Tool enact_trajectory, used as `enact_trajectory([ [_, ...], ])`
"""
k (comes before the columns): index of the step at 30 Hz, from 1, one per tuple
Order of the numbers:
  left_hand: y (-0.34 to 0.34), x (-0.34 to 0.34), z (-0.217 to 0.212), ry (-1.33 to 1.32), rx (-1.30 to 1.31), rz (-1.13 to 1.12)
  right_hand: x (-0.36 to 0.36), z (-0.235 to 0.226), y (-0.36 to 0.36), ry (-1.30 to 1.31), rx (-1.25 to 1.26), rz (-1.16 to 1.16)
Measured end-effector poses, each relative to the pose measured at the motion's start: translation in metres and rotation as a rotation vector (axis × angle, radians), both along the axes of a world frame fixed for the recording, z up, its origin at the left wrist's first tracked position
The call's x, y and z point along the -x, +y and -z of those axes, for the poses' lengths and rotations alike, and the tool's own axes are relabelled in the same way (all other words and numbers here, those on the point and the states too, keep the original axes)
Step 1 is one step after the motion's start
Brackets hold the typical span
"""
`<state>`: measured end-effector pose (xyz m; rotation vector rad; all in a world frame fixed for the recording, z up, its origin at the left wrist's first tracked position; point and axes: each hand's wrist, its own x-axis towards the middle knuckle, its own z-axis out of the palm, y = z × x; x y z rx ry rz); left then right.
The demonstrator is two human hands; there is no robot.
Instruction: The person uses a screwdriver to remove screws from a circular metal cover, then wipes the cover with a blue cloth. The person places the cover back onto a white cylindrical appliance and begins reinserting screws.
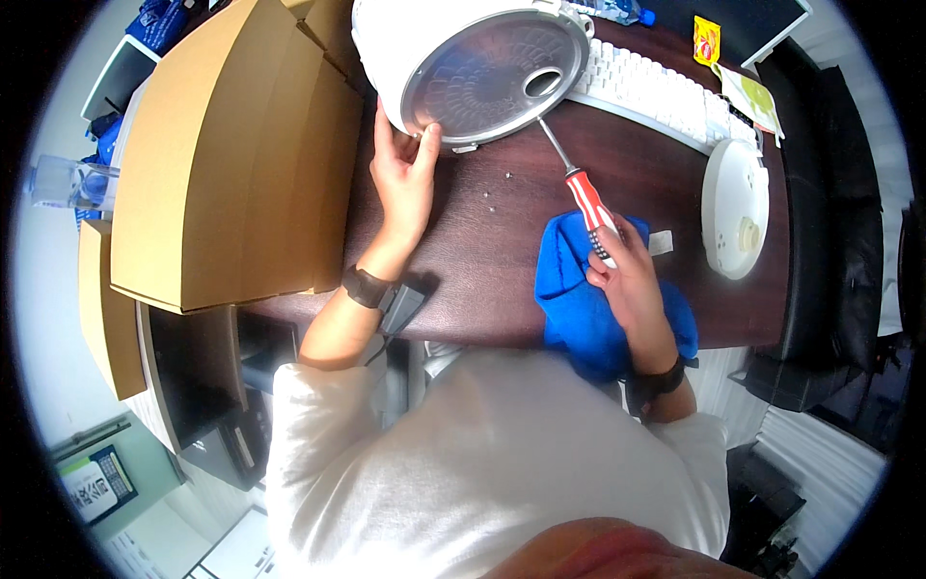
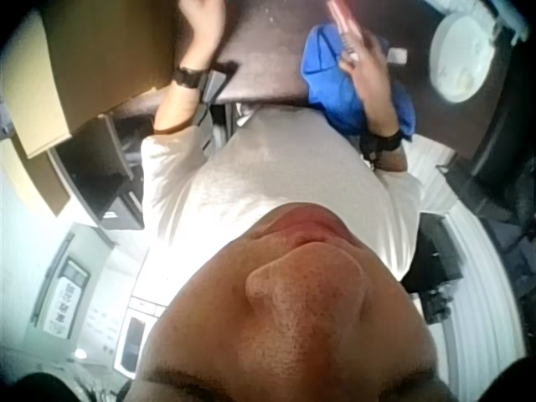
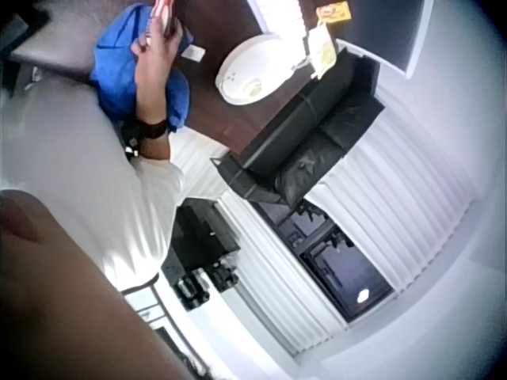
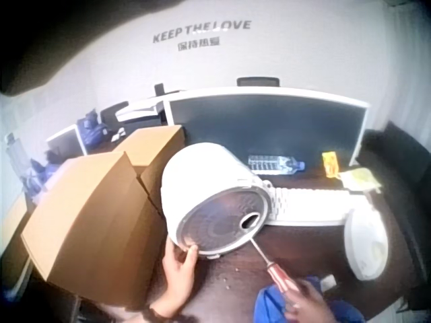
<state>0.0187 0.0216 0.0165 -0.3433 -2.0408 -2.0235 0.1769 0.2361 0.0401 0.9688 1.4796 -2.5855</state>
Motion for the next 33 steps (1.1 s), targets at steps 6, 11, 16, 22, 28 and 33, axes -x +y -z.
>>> enact_trajectory([
  [6, 0.002, 0.000, -0.001, 0.012, -0.018, -0.002, 0.002, 0.009, 0.015, 0.077, 0.331, -0.132],
  [11, 0.001, 0.002, 0.003, 0.019, 0.016, -0.002, 0.009, 0.024, 0.029, 0.007, 0.503, -0.184],
  [16, 0.000, 0.000, 0.002, 0.015, 0.016, -0.009, 0.009, -0.004, 0.007, -0.033, 0.307, -0.060],
  [22, 0.001, 0.000, 0.001, 0.019, 0.007, -0.001, 0.004, 0.004, 0.022, -0.007, 0.469, -0.153],
  [28, 0.001, 0.003, 0.004, 0.053, 0.017, -0.007, 0.004, 0.003, 0.016, 0.032, 0.067, -0.164],
  [33, 0.002, 0.002, 0.000, 0.027, -0.027, 0.017, -0.003, 0.034, 0.014, 0.228, -0.898, -0.119],
])
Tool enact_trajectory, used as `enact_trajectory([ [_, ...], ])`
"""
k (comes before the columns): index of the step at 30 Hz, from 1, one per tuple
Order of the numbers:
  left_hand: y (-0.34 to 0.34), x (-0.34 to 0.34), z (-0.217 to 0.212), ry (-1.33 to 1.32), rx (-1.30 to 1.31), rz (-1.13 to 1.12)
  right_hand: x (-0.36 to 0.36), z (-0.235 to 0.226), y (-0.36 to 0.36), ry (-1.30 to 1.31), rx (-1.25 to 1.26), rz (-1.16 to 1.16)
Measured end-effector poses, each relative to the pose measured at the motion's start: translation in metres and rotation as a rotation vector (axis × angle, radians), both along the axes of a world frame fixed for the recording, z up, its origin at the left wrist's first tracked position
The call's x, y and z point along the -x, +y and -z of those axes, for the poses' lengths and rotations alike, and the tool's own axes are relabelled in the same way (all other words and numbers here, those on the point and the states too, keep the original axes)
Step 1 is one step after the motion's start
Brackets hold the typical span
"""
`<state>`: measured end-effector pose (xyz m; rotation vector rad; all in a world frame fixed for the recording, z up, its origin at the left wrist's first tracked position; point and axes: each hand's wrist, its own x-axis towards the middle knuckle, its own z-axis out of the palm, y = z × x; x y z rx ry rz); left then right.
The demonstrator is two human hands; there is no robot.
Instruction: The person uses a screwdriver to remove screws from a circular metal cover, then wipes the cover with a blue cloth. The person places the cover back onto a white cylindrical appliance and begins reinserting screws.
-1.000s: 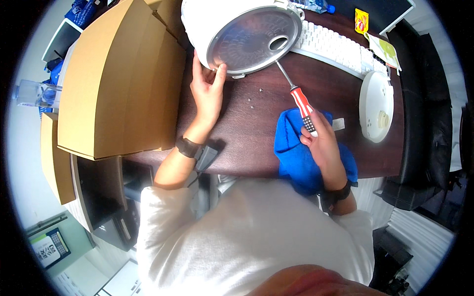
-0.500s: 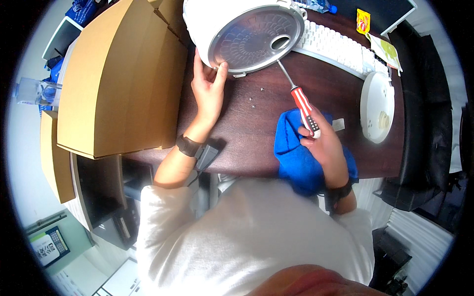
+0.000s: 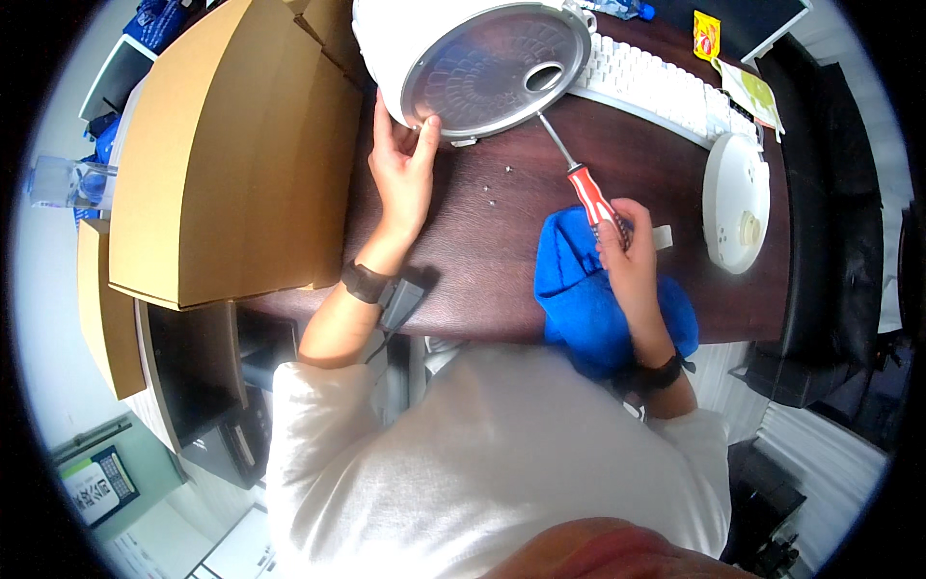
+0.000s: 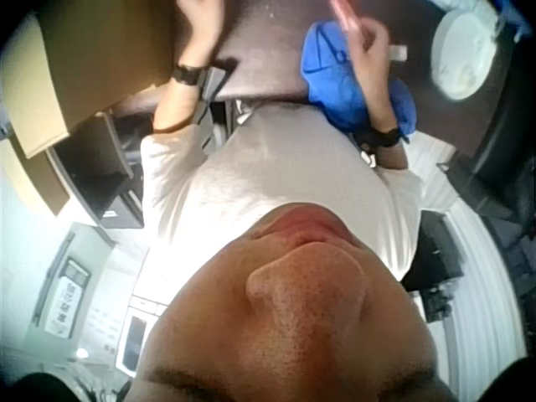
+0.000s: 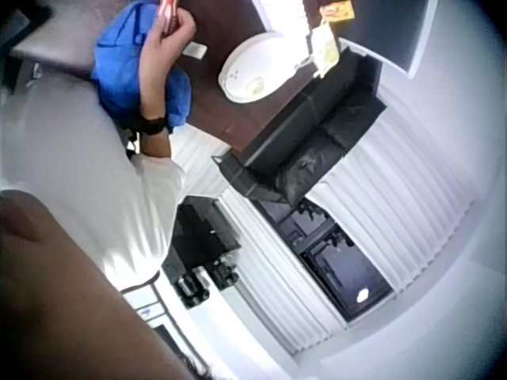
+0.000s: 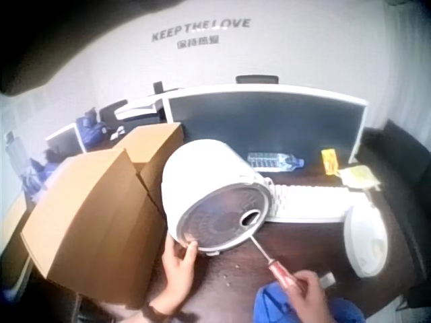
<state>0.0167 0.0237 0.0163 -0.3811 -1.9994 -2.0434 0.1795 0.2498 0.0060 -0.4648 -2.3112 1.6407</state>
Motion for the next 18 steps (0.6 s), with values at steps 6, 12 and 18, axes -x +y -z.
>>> enact_trajectory([
  [6, -0.002, 0.000, 0.002, -0.016, 0.021, 0.001, 0.003, -0.002, 0.001, 0.044, 0.070, -0.004],
  [12, 0.000, 0.001, 0.003, 0.008, -0.010, 0.006, 0.010, -0.021, -0.004, -0.099, 0.695, 0.152],
  [18, -0.001, -0.003, -0.002, -0.004, 0.052, -0.002, 0.007, -0.010, -0.003, -0.078, 0.522, 0.100],
])
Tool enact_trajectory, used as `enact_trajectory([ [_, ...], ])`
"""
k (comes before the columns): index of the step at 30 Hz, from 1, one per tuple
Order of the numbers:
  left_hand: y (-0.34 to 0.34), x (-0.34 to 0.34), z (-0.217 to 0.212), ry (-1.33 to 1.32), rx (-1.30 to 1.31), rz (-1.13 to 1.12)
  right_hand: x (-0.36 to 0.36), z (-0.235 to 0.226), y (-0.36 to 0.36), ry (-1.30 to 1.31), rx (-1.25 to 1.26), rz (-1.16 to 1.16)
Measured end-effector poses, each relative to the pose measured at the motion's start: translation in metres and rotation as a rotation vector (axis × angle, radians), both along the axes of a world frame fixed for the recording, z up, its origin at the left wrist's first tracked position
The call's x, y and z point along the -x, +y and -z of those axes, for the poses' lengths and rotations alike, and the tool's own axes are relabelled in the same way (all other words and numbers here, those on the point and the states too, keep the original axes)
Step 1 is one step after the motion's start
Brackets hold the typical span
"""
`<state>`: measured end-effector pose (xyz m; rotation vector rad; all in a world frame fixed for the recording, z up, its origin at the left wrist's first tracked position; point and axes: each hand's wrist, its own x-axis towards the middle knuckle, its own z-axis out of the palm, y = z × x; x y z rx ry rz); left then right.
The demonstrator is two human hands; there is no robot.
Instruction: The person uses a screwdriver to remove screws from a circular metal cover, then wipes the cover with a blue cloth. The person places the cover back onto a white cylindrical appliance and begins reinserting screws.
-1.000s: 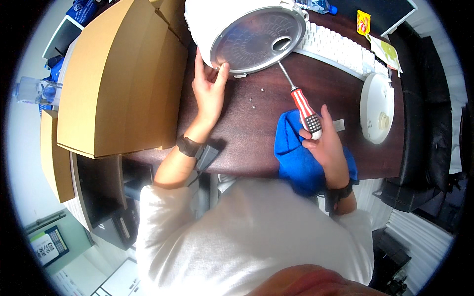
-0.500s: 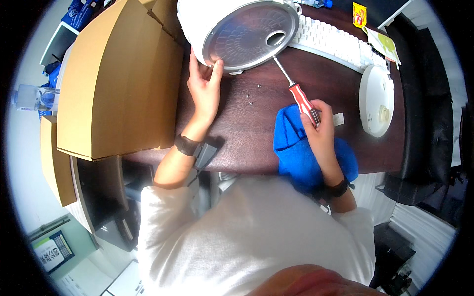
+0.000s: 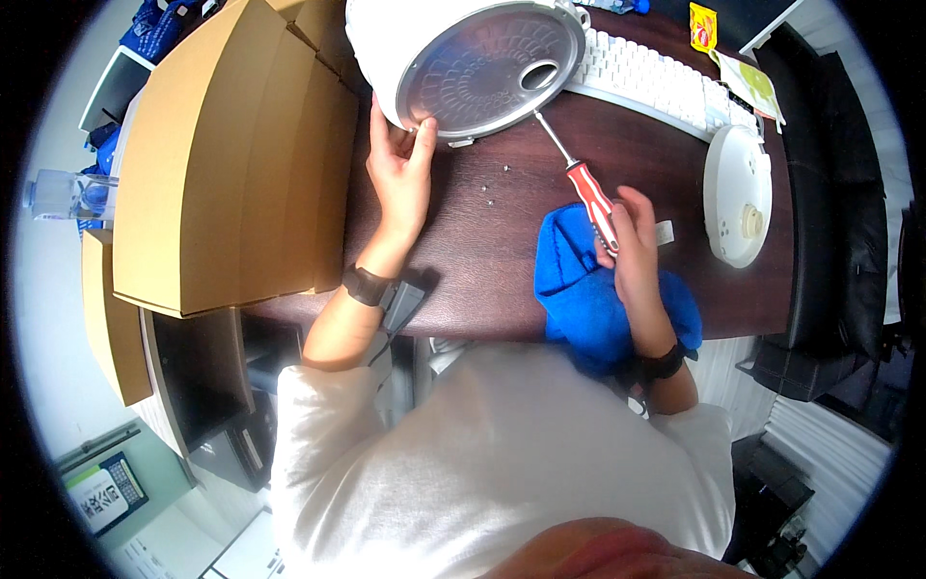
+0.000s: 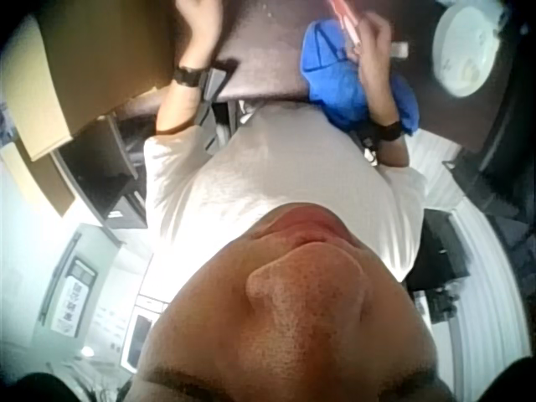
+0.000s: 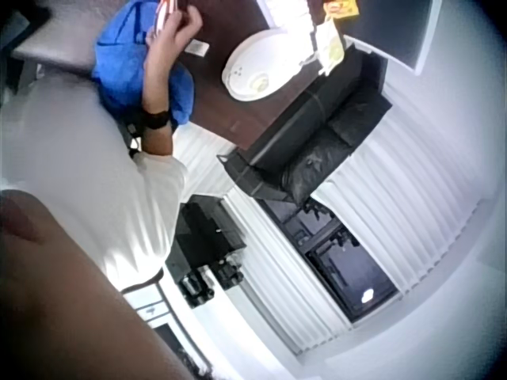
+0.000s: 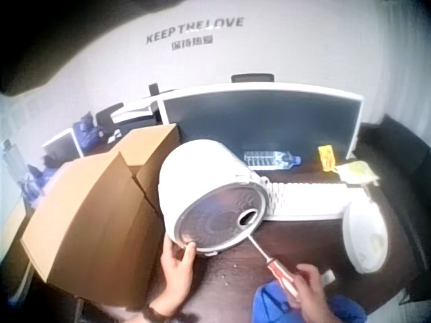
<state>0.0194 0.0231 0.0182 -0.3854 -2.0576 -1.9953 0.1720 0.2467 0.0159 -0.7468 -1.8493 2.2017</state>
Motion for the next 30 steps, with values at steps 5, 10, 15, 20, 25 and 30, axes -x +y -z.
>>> enact_trajectory([
  [5, -0.001, 0.001, 0.001, -0.037, -0.064, 0.014, -0.001, 0.012, 0.006, 0.149, -0.542, 0.084],
  [10, 0.000, 0.002, 0.003, -0.021, -0.070, 0.027, 0.000, 0.015, 0.010, 0.033, -0.468, -0.008],
  [15, 0.001, 0.002, 0.001, -0.012, -0.071, 0.023, 0.001, 0.007, 0.008, 0.054, -0.665, -0.118],
  [20, -0.001, 0.001, 0.002, -0.036, -0.049, 0.019, -0.004, 0.010, 0.002, 0.084, -0.597, -0.088],
  [25, -0.001, 0.001, 0.002, -0.042, -0.048, 0.023, -0.001, 0.009, 0.001, 0.154, -0.828, -0.126],
  [30, 0.000, 0.002, 0.001, -0.010, -0.047, 0.018, 0.000, 0.008, 0.001, 0.113, -0.821, -0.141],
])
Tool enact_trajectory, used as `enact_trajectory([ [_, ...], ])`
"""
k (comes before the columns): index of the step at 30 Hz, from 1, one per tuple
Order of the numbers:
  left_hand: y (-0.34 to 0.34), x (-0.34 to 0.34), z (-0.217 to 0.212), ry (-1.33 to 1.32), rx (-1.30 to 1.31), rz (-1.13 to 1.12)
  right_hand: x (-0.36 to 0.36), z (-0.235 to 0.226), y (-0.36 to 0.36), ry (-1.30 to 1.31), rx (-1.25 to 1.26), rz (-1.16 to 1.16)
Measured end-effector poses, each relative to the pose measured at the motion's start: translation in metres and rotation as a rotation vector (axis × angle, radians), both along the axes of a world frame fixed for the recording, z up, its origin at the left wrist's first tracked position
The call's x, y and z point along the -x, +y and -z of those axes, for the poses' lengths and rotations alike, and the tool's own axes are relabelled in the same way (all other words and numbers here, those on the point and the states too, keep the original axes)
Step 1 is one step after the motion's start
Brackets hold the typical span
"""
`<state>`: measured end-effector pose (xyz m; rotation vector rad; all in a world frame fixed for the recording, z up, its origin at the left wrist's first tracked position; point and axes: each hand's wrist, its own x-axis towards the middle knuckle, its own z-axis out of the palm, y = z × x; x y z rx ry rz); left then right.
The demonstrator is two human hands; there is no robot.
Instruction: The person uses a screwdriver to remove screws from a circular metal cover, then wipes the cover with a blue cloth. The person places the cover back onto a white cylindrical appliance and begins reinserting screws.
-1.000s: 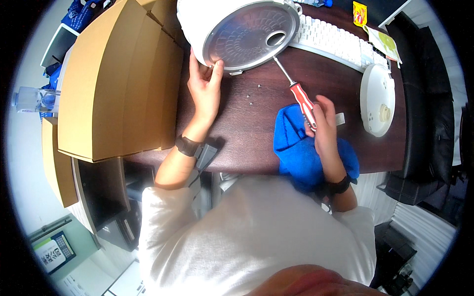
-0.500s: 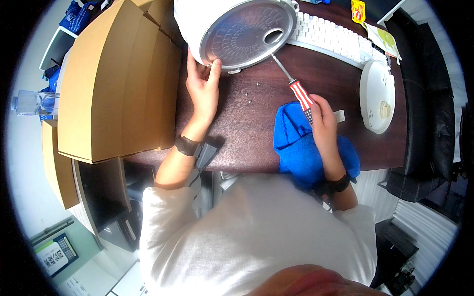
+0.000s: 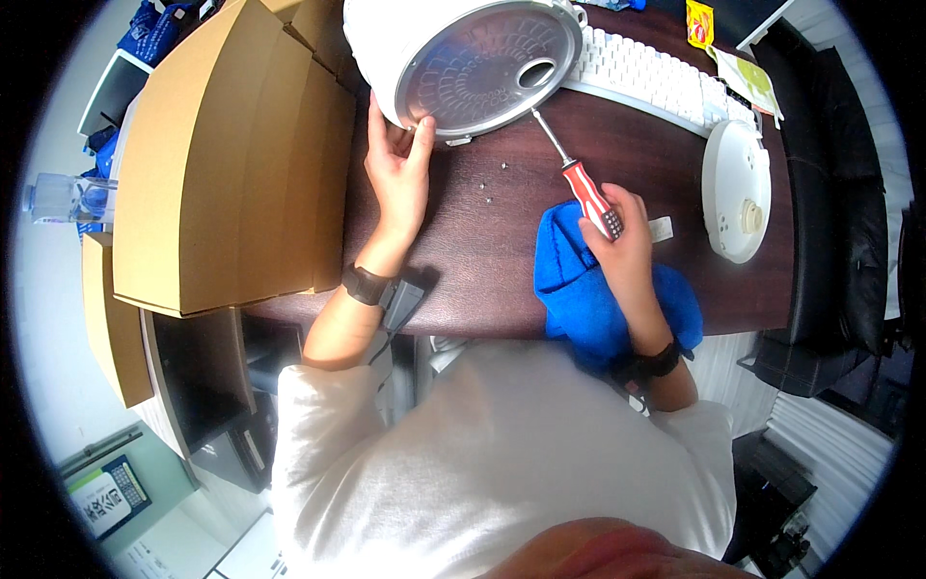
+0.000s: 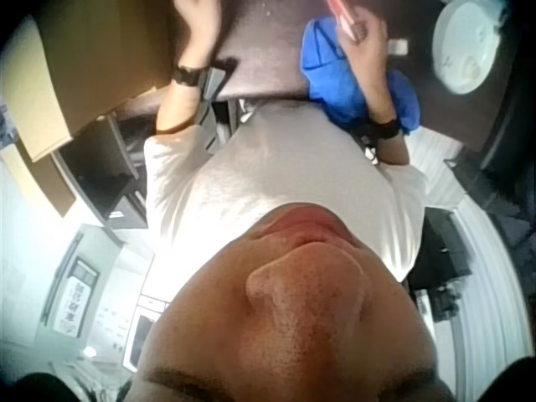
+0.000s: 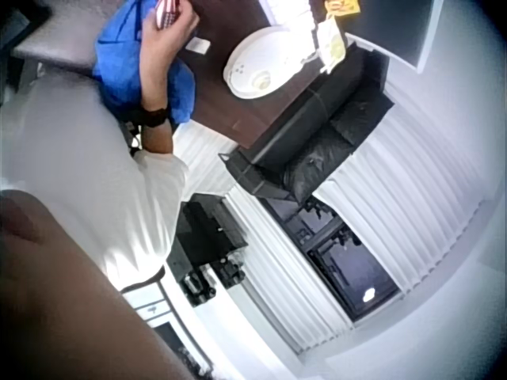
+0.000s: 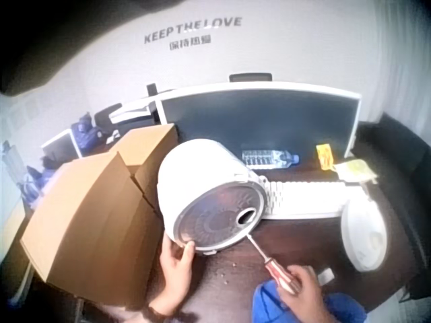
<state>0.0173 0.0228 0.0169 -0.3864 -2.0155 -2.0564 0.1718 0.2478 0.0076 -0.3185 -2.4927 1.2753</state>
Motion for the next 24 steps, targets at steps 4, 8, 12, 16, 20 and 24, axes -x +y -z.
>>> enact_trajectory([
  [4, 0.001, 0.000, 0.001, 0.026, 0.003, -0.006, 0.006, -0.002, -0.002, -0.069, 0.143, -0.002],
  [8, 0.000, 0.000, -0.001, 0.015, 0.026, -0.005, 0.007, -0.006, -0.004, -0.052, 0.069, -0.040],
  [12, 0.002, 0.000, 0.000, 0.035, -0.017, -0.010, 0.006, -0.009, -0.006, -0.069, 0.002, -0.088],
  [16, 0.001, -0.001, -0.001, 0.011, 0.029, -0.017, 0.004, -0.008, -0.014, -0.015, -0.033, -0.134],
  [20, 0.000, 0.001, 0.000, 0.020, 0.038, -0.015, 0.004, -0.010, -0.015, -0.073, -0.062, -0.119],
  [24, -0.001, 0.000, 0.001, 0.006, 0.048, -0.013, 0.004, -0.010, -0.014, -0.059, -0.365, -0.074],
])
